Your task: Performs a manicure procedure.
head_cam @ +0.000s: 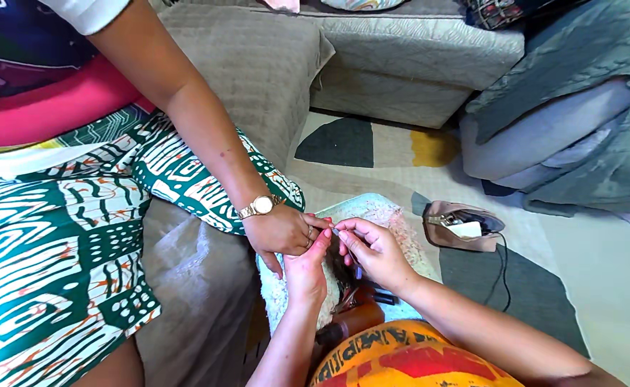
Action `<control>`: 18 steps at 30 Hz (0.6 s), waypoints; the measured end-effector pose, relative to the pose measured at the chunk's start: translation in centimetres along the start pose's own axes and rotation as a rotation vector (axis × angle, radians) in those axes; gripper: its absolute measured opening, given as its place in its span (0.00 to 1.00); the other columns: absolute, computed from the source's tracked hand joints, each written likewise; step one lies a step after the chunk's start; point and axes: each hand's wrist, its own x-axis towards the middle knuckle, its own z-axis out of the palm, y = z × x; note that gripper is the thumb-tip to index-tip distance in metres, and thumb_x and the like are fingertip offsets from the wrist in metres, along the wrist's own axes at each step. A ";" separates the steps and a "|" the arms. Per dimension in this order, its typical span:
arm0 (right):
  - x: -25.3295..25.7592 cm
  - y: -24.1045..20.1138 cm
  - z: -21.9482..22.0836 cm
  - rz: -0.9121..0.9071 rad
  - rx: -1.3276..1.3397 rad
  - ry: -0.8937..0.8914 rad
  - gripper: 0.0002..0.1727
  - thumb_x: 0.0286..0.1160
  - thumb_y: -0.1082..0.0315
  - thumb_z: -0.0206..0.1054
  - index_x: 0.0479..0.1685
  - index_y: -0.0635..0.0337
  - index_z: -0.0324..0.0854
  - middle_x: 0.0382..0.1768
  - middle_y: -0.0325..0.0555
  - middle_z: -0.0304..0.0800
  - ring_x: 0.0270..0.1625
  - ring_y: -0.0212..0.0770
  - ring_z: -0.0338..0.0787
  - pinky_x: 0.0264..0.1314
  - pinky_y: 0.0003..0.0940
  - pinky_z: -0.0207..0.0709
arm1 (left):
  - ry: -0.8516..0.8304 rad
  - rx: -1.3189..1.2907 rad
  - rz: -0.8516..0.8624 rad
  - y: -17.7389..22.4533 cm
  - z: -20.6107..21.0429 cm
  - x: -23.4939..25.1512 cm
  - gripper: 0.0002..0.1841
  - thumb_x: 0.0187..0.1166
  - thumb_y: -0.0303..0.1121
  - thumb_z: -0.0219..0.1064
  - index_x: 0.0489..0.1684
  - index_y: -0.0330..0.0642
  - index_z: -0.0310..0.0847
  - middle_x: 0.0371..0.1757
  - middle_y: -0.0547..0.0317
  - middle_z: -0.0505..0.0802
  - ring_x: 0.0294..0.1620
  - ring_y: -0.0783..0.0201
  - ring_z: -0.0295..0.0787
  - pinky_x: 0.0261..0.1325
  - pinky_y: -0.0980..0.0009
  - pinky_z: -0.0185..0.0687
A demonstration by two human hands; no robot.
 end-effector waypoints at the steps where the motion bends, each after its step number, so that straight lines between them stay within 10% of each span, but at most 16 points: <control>1: 0.0 0.1 0.0 0.001 -0.001 -0.001 0.12 0.88 0.70 0.58 0.55 0.66 0.85 0.31 0.38 0.90 0.28 0.29 0.88 0.31 0.21 0.84 | 0.000 0.001 0.002 0.0 0.0 0.0 0.04 0.67 0.16 0.74 0.34 0.29 0.86 0.34 0.45 0.93 0.33 0.65 0.90 0.37 0.74 0.85; 18: -0.1 -0.4 0.1 0.051 0.091 -0.012 0.11 0.88 0.70 0.58 0.55 0.67 0.84 0.30 0.39 0.90 0.26 0.30 0.87 0.27 0.21 0.81 | -0.004 -0.014 0.001 0.0 -0.1 -0.1 0.04 0.69 0.17 0.74 0.37 0.28 0.87 0.37 0.43 0.94 0.36 0.63 0.91 0.39 0.73 0.86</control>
